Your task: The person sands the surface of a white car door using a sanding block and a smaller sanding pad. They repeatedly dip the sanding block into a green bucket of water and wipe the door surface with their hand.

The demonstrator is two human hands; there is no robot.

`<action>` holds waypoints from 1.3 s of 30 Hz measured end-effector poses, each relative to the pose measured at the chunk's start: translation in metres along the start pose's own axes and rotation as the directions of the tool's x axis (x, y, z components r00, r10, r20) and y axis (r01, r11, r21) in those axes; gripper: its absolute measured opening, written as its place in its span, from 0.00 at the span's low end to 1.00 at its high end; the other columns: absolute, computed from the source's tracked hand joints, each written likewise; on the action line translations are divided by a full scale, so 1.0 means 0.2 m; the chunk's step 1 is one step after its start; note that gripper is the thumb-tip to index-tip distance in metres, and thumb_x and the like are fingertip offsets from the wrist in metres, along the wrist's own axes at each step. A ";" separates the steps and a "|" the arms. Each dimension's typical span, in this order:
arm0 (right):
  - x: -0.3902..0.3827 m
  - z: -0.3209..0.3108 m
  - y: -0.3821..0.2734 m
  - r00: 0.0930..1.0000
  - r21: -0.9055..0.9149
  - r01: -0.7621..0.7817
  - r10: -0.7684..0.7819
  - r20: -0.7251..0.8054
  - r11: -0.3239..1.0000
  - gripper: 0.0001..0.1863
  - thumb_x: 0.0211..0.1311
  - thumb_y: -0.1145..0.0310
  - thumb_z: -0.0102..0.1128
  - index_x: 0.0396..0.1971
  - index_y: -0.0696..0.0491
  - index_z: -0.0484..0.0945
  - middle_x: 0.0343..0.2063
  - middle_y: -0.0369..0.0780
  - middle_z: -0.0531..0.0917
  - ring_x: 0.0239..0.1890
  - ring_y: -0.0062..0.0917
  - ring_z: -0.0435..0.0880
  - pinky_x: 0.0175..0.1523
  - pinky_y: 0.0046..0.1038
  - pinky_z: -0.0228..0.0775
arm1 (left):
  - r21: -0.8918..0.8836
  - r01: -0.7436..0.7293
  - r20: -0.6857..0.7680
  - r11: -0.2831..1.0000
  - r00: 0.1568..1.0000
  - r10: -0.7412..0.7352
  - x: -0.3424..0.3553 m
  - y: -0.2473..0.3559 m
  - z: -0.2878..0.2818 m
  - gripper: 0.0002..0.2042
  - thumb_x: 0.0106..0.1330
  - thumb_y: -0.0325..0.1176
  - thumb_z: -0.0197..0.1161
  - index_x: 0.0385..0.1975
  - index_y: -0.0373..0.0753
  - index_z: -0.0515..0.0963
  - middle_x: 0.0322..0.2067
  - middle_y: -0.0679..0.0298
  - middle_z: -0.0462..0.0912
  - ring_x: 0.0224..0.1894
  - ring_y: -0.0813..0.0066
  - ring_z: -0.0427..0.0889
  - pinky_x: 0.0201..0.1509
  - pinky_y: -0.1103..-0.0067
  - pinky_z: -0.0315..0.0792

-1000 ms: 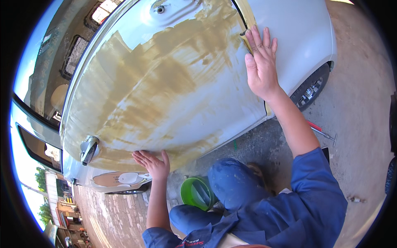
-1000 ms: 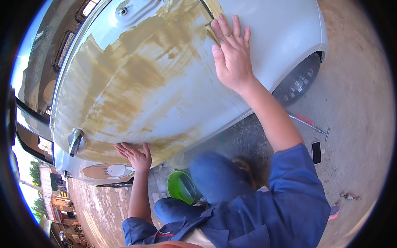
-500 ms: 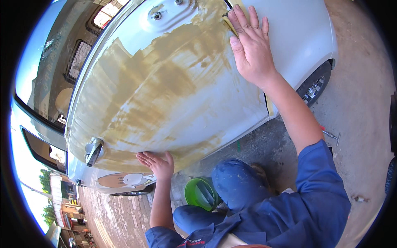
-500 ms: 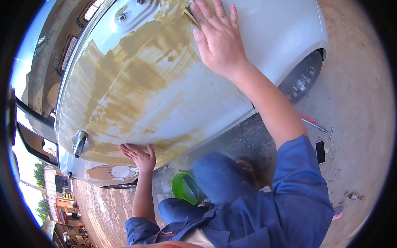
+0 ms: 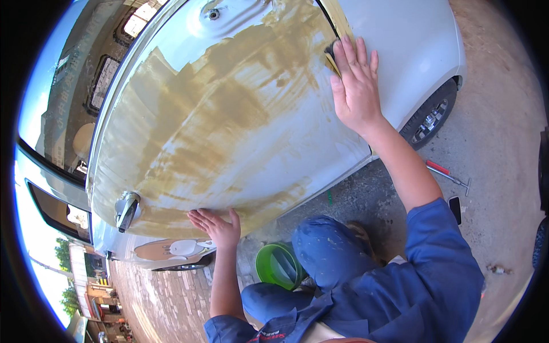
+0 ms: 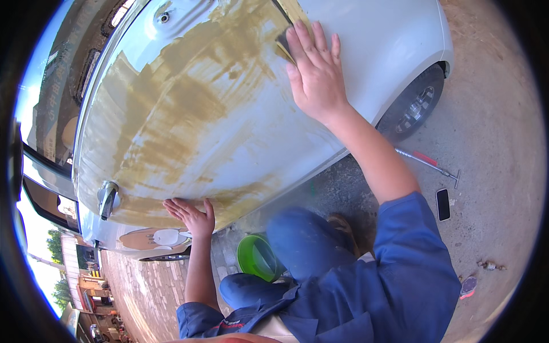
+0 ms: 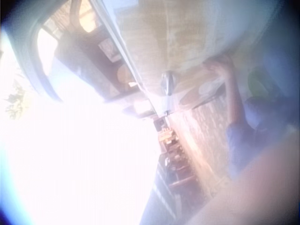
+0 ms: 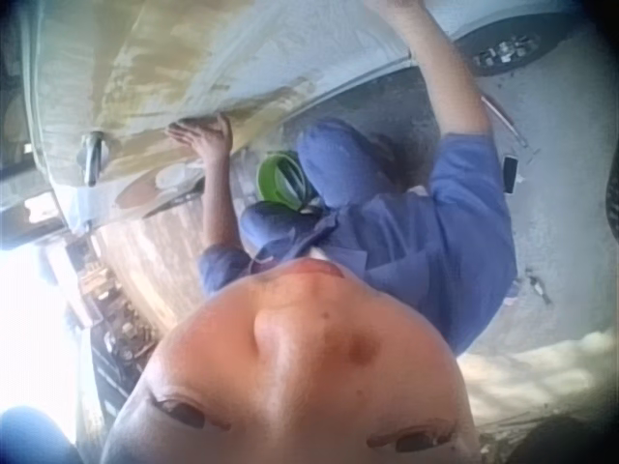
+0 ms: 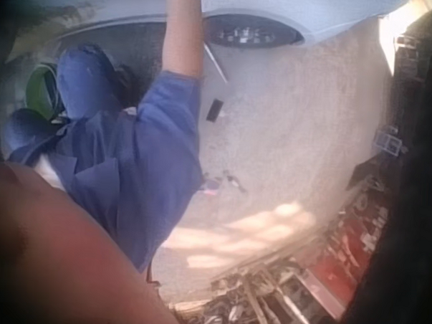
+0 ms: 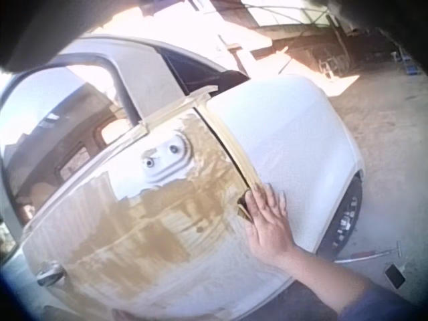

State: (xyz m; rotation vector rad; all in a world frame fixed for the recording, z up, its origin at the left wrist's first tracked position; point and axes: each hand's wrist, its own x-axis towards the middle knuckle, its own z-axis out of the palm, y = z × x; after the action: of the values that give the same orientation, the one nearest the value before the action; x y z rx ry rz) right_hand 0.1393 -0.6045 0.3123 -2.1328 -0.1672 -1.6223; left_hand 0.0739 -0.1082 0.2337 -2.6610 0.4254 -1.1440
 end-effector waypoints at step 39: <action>0.04 0.06 -0.08 0.999 0.008 0.037 -0.037 0.022 0.999 0.31 0.74 0.60 0.51 0.74 0.52 0.63 0.76 0.44 0.61 0.79 0.45 0.53 0.79 0.56 0.35 | -0.046 0.048 0.020 0.998 0.999 -0.047 0.00 0.05 0.01 0.56 0.65 0.51 0.61 0.75 0.26 0.26 0.75 0.27 0.27 0.78 0.26 0.26 0.78 0.42 0.28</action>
State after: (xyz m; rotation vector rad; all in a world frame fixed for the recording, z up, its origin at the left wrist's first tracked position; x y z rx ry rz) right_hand 0.1469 -0.5854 0.3220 -2.1544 -0.2203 -1.6165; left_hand 0.0729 -0.1170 0.2288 -2.7335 0.3919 -1.1347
